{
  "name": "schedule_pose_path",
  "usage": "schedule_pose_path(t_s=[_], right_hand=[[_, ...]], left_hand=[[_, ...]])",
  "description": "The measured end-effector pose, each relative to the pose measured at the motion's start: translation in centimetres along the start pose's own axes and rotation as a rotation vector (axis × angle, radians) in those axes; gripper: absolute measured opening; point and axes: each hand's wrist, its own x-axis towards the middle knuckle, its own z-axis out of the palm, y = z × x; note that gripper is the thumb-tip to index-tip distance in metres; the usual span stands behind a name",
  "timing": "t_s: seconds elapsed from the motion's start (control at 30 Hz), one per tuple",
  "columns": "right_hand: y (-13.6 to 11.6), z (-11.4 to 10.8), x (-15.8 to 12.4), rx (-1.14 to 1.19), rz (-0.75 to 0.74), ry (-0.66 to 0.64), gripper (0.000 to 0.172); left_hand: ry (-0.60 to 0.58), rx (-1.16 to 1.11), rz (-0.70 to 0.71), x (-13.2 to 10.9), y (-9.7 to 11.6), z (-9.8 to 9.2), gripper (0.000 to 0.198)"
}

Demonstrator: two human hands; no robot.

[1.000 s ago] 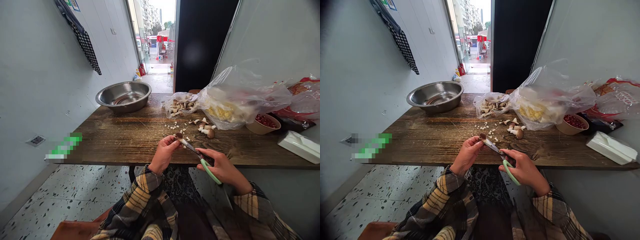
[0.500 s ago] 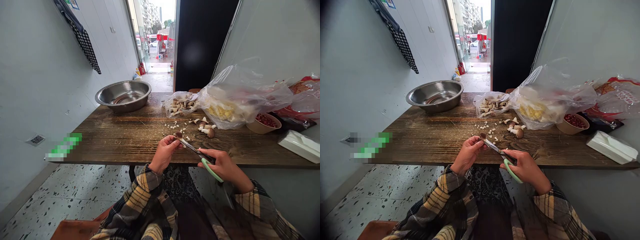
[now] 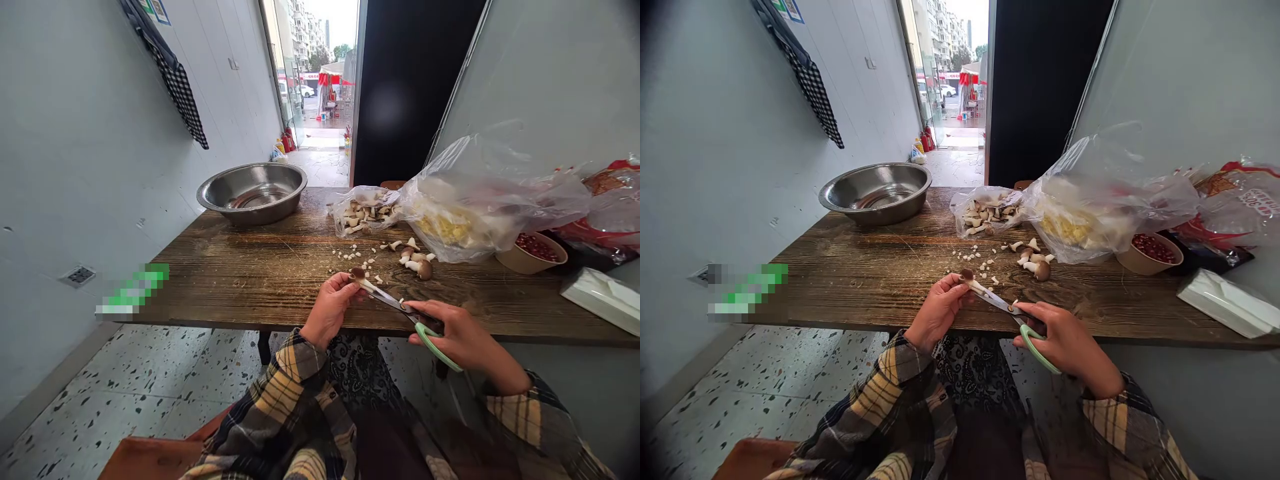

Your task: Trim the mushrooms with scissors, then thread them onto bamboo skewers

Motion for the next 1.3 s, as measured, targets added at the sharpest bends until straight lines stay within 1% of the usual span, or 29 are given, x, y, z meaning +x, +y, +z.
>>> schedule_pose_path(t_s=[0.03,0.1,0.2,0.23,0.33,0.4,0.5,0.63,0.83,0.93,1.03,1.13,1.2,1.3], right_hand=[[0.1,-0.1,-0.1,0.012,0.012,0.016,0.05],[0.3,0.0,0.0,0.056,0.061,0.107,0.05],[0.2,1.0,0.8,0.194,0.159,0.281,0.052],[0.0,1.4,1.1,0.263,0.177,0.313,0.053],[-1.1,2.9,2.5,0.475,0.15,0.359,0.056],[-2.0,3.7,3.3,0.561,0.132,0.361,0.057],[-2.8,4.5,4.2,0.638,0.117,0.358,0.055],[-2.8,4.9,4.4,0.661,0.126,0.355,0.051],[-1.6,4.6,4.3,0.49,0.112,0.414,0.044],[-1.5,4.6,4.3,0.452,0.08,0.408,0.041],[-1.4,4.6,4.2,0.47,0.057,0.396,0.041],[-0.5,4.3,4.0,0.498,0.069,0.392,0.045],[0.7,3.9,3.6,0.526,0.108,0.444,0.047],[2.9,3.2,3.1,0.618,0.201,0.611,0.052]], left_hand=[[0.005,-0.004,-0.002,0.0,0.0,-0.1,0.029],[0.004,0.001,-0.004,0.1,0.0,-0.1,0.03],[-0.025,0.032,-0.001,0.1,-0.4,0.3,0.028],[-0.04,0.046,-0.001,0.1,-0.5,0.5,0.027],[-0.095,0.09,0.007,-0.1,-1.0,1.3,0.025],[-0.12,0.116,0.02,-0.3,-1.1,1.8,0.025],[-0.135,0.163,0.023,-0.6,-1.0,2.1,0.022],[-0.151,0.189,-0.013,-0.8,-0.8,2.1,0.018],[-0.167,0.135,-0.106,-0.6,-0.7,1.9,0.018],[-0.215,0.142,-0.154,-0.5,-0.5,2.4,0.026],[-0.258,0.173,-0.201,-0.2,-0.3,2.9,0.026],[-0.228,0.209,-0.194,0.5,0.0,3.3,0.026],[-0.198,0.236,-0.166,1.4,0.6,3.3,0.028],[-0.174,0.271,-0.12,3.9,2.2,3.3,0.03]])
